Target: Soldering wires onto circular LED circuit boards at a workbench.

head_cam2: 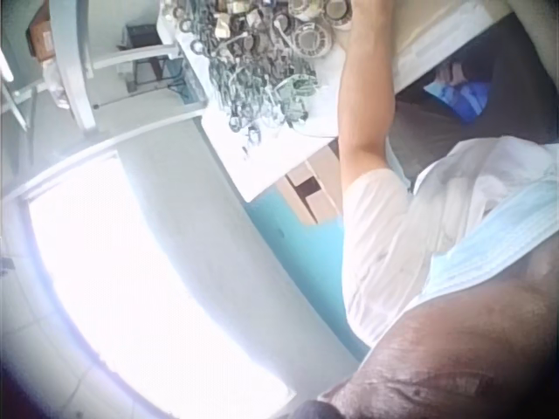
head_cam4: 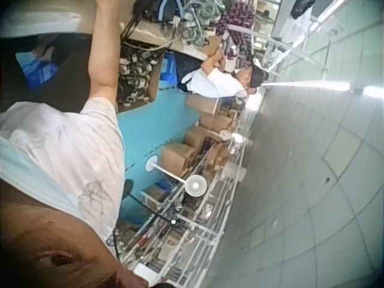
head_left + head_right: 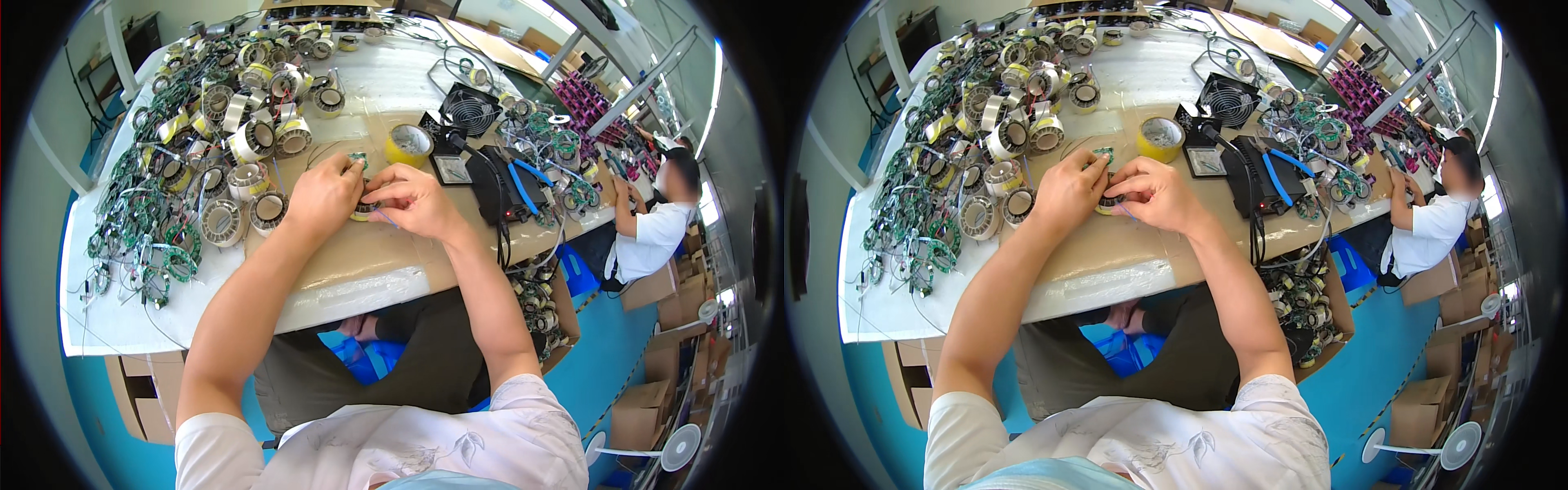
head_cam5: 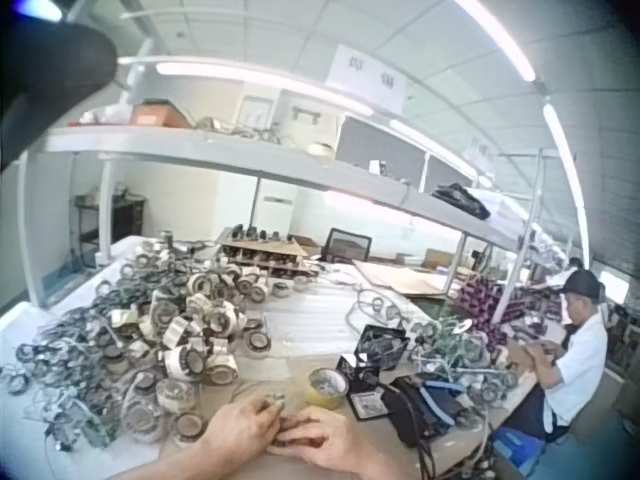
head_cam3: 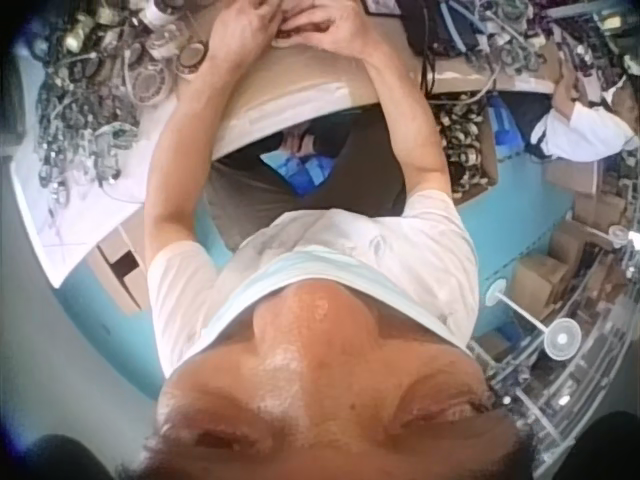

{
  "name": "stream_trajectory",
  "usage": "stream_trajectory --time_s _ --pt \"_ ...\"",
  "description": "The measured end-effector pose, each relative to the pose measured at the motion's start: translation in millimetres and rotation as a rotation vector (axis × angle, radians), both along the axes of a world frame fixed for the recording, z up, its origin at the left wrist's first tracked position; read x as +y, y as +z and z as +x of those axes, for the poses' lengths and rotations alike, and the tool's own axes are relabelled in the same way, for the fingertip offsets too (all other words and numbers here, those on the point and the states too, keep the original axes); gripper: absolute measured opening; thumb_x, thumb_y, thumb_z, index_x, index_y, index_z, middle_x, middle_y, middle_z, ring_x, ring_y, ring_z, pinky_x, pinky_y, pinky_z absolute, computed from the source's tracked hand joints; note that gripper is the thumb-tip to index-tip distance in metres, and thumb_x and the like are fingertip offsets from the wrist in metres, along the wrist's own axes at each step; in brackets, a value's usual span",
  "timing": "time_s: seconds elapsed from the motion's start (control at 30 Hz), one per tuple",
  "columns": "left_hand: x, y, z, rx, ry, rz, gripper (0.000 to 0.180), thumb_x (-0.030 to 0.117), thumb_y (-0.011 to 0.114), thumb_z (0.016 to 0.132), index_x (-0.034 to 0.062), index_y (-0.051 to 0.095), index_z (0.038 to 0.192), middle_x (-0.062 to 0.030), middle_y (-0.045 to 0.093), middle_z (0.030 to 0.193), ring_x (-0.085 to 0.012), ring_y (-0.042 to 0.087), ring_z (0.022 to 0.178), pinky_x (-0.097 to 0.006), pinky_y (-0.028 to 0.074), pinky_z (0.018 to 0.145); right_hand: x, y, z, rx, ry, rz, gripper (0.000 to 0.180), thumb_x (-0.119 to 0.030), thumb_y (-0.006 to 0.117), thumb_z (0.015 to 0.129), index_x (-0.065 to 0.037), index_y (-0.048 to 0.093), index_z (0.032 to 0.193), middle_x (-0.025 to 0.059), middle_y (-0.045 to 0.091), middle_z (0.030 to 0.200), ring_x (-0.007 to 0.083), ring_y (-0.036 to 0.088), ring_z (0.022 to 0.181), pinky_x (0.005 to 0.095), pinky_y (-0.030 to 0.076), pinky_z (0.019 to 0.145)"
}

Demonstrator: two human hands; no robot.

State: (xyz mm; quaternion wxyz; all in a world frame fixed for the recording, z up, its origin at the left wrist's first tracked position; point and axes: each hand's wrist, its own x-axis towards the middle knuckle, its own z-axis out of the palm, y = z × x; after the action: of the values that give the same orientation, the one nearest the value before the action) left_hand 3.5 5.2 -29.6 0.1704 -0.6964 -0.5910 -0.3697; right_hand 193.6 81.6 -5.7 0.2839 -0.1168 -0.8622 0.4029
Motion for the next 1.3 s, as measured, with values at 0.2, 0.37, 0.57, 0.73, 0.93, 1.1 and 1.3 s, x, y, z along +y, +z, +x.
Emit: stream_trajectory --time_s 0.2,0.37,0.57,0.73,0.93,1.1,1.3 --pt "-4.4 6.1 -1.3 -0.004 -0.018 -0.034 0.025 0.011 0.069 0.085 0.0053 0.073 0.108 -0.0095 0.067 0.095 -0.0296 0.068 0.078 -0.040 0.056 0.067 -9.9 14.4 -6.5 0.102 -0.136 0.039 0.013 -0.009 0.084 0.077 -0.004 0.078 0.089 0.0040 0.068 0.078 0.0105 0.063 0.056 0.0246 0.049 0.049" --pt "-4.3 3.8 -3.9 0.001 0.001 -0.065 0.037 0.009 0.073 0.076 0.0063 0.073 0.113 -0.0090 0.067 0.101 -0.0294 0.069 0.080 -0.039 0.057 0.069 -9.0 8.5 -26.6 0.265 -0.279 0.189 0.013 -0.015 0.082 0.075 -0.006 0.078 0.083 0.0107 0.067 0.075 0.0236 0.065 0.062 0.0343 0.052 0.057" --pt "-1.1 2.7 -2.7 0.034 -0.035 -0.080 0.045 0.007 0.073 0.071 0.0074 0.072 0.116 -0.0091 0.067 0.102 -0.0298 0.069 0.080 -0.040 0.057 0.069 -32.9 10.8 -18.1 0.267 -0.262 0.541 0.018 -0.004 0.078 0.076 -0.006 0.074 0.094 0.0098 0.065 0.086 0.0269 0.064 0.072 0.0343 0.053 0.065" --pt "-1.3 4.0 -6.8 0.032 -0.077 -0.043 0.029 0.009 0.073 0.078 0.0054 0.075 0.107 -0.0096 0.068 0.098 -0.0304 0.069 0.073 -0.040 0.056 0.064 -29.7 11.7 -7.4 0.312 -0.104 -0.134 0.025 0.005 0.076 0.080 0.001 0.072 0.104 0.0083 0.068 0.097 0.0134 0.066 0.066 0.0264 0.053 0.051" --pt "-0.3 7.2 3.7 -0.072 -0.040 -0.011 0.021 0.010 0.072 0.084 0.0044 0.076 0.104 -0.0096 0.070 0.095 -0.0300 0.068 0.070 -0.039 0.055 0.062 -16.5 -7.0 2.5 0.217 -0.096 -0.582 0.019 -0.003 0.075 0.086 0.005 0.072 0.104 0.0096 0.072 0.087 0.0127 0.067 0.061 0.0251 0.055 0.048" --pt "-2.3 13.9 4.5 -0.147 -0.038 0.002 0.022 0.007 0.072 0.084 0.0035 0.075 0.105 -0.0094 0.069 0.095 -0.0273 0.068 0.069 -0.037 0.055 0.062 -17.5 -7.0 -5.4 0.167 -0.108 -0.571 0.017 -0.011 0.072 0.092 0.002 0.075 0.103 0.0086 0.073 0.082 0.0106 0.066 0.059 0.0235 0.053 0.048" --pt "1.4 19.1 -10.3 -0.258 -0.003 0.224 0.023 0.000 0.071 0.085 0.0019 0.074 0.108 -0.0118 0.071 0.099 -0.0233 0.069 0.076 -0.033 0.056 0.067 0.5 25.3 -23.1 0.204 -0.141 -0.550 0.019 -0.016 0.071 0.093 0.001 0.075 0.103 0.0082 0.075 0.087 0.0059 0.061 0.052 0.0200 0.047 0.042"
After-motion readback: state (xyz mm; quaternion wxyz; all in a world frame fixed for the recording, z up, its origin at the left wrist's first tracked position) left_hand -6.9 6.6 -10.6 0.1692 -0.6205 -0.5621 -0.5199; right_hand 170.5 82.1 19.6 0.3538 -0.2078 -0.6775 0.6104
